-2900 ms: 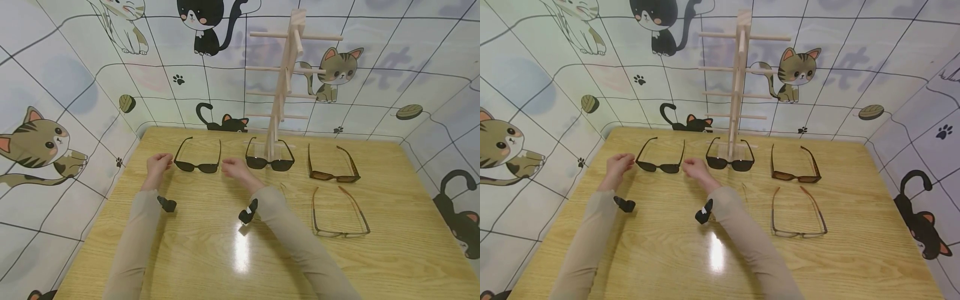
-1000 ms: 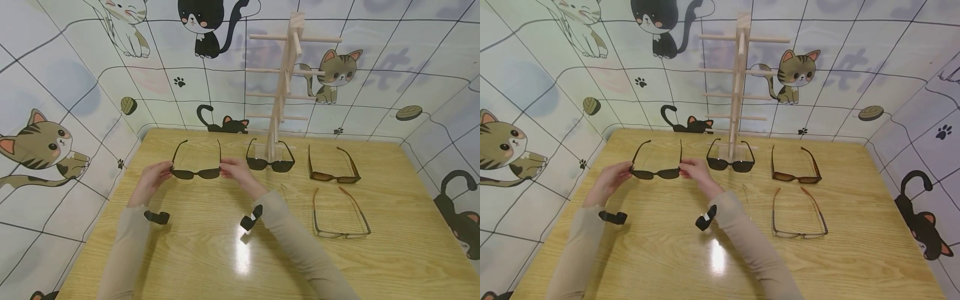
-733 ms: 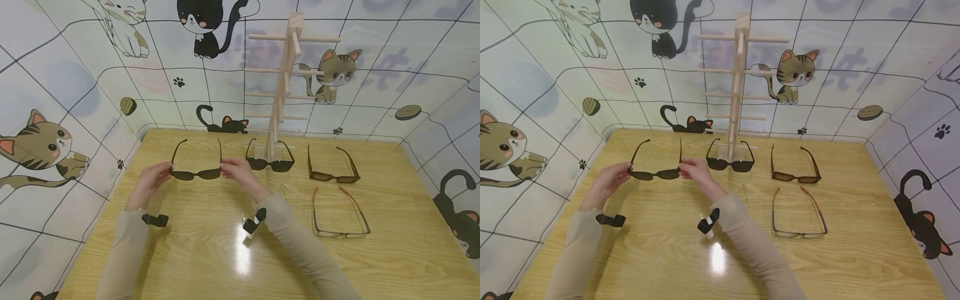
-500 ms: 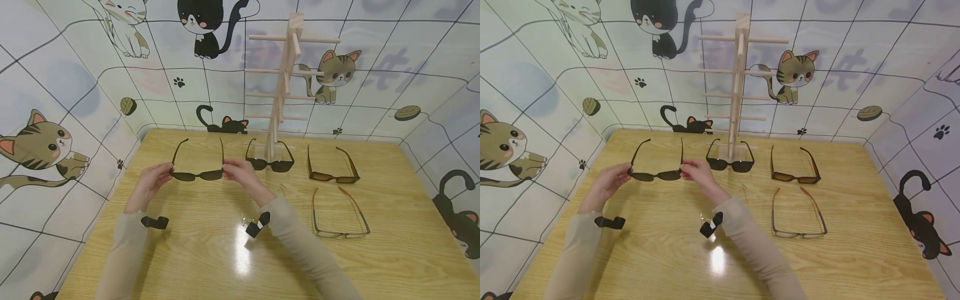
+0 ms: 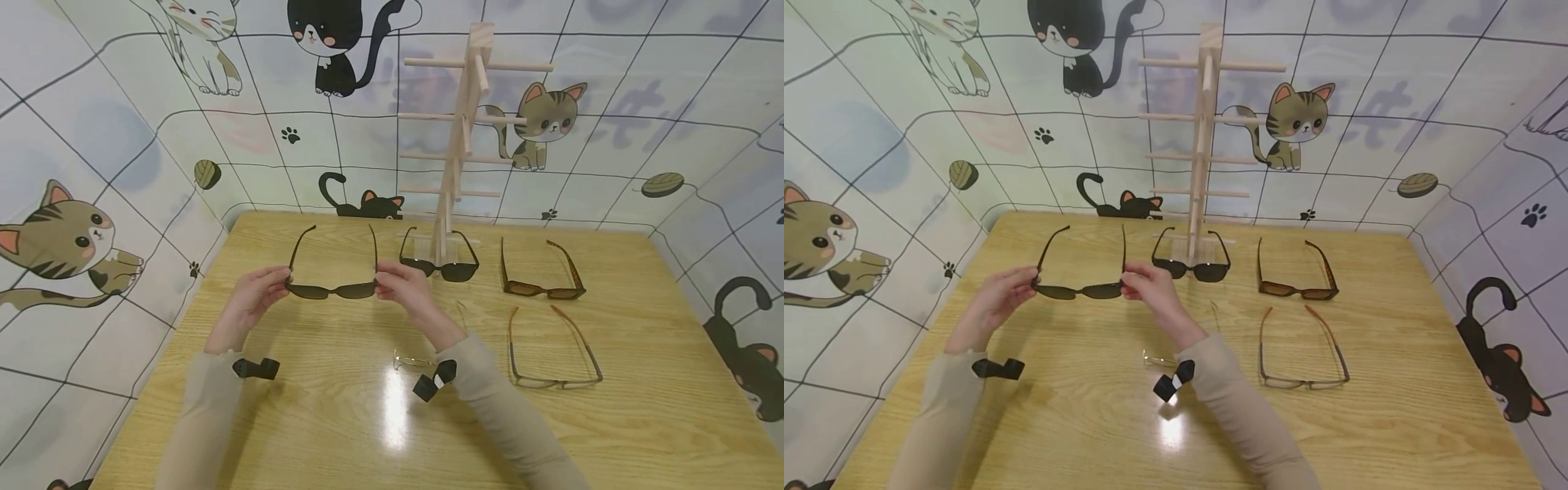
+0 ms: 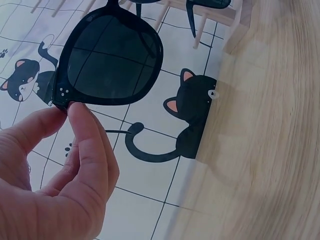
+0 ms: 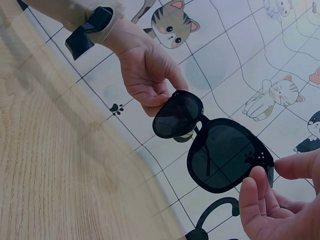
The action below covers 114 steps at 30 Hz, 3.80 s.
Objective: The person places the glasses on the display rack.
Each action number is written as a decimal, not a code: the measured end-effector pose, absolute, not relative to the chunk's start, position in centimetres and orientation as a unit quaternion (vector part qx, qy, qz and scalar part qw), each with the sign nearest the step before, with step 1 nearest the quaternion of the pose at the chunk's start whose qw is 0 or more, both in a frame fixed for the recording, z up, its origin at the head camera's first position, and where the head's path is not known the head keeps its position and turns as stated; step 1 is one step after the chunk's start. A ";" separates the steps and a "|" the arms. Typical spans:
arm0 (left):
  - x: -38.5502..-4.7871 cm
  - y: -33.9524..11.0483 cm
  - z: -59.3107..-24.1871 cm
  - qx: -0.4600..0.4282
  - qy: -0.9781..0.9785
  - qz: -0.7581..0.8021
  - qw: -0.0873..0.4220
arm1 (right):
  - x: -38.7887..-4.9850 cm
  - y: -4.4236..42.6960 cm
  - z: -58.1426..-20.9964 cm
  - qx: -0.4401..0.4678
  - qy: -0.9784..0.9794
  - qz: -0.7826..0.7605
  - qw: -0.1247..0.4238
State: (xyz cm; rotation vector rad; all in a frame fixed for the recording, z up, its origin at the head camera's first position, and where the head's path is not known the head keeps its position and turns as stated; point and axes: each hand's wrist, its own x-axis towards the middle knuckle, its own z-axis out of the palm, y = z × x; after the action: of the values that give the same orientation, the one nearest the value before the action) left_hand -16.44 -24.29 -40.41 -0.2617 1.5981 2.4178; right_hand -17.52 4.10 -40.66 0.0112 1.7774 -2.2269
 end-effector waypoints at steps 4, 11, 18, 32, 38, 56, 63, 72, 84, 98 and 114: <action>-16.4 -23.8 -40.1 -0.087 0.549 0.822 0.119 | -17.1 4.7 -40.4 -0.007 0.610 -0.780 0.140; -16.3 -22.8 -39.6 -0.078 0.553 0.820 0.127 | -16.2 6.1 -39.6 -0.023 0.621 -0.772 0.136; -16.3 -21.7 -39.5 -0.063 0.556 0.818 0.132 | -15.4 7.4 -39.0 -0.020 0.627 -0.768 0.130; -17.1 -18.9 -39.0 -0.049 0.592 0.790 0.153 | -14.8 10.6 -38.6 -0.017 0.627 -0.770 0.118; -17.4 -17.6 -38.7 -0.046 0.591 0.789 0.161 | -14.5 11.8 -38.4 -0.005 0.628 -0.770 0.115; -18.2 -14.8 -38.5 -0.034 0.594 0.782 0.189 | -14.0 14.2 -38.2 0.014 0.620 -0.779 0.094; -18.7 -13.8 -38.7 -0.037 0.588 0.785 0.192 | -14.0 15.0 -38.3 0.023 0.617 -0.782 0.085; -18.9 -12.7 -38.4 -0.029 0.588 0.785 0.196 | -13.8 15.9 -38.2 0.025 0.622 -0.780 0.071; -19.7 -11.1 -38.2 -0.029 0.592 0.779 0.203 | -14.1 17.3 -38.1 0.038 0.626 -0.777 0.055; -20.9 -9.4 -38.0 -0.027 0.582 0.786 0.208 | -15.3 18.8 -37.6 0.043 0.612 -0.788 0.051; -22.2 -8.3 -37.9 -0.041 0.562 0.801 0.200 | -16.9 19.7 -37.0 0.046 0.614 -0.786 0.044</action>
State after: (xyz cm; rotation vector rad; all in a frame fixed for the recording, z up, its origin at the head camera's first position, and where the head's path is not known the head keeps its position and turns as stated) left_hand -22.24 -8.28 -37.94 -0.1153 1.5711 2.2396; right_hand -16.91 19.66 -37.00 0.1415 1.8779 -2.4033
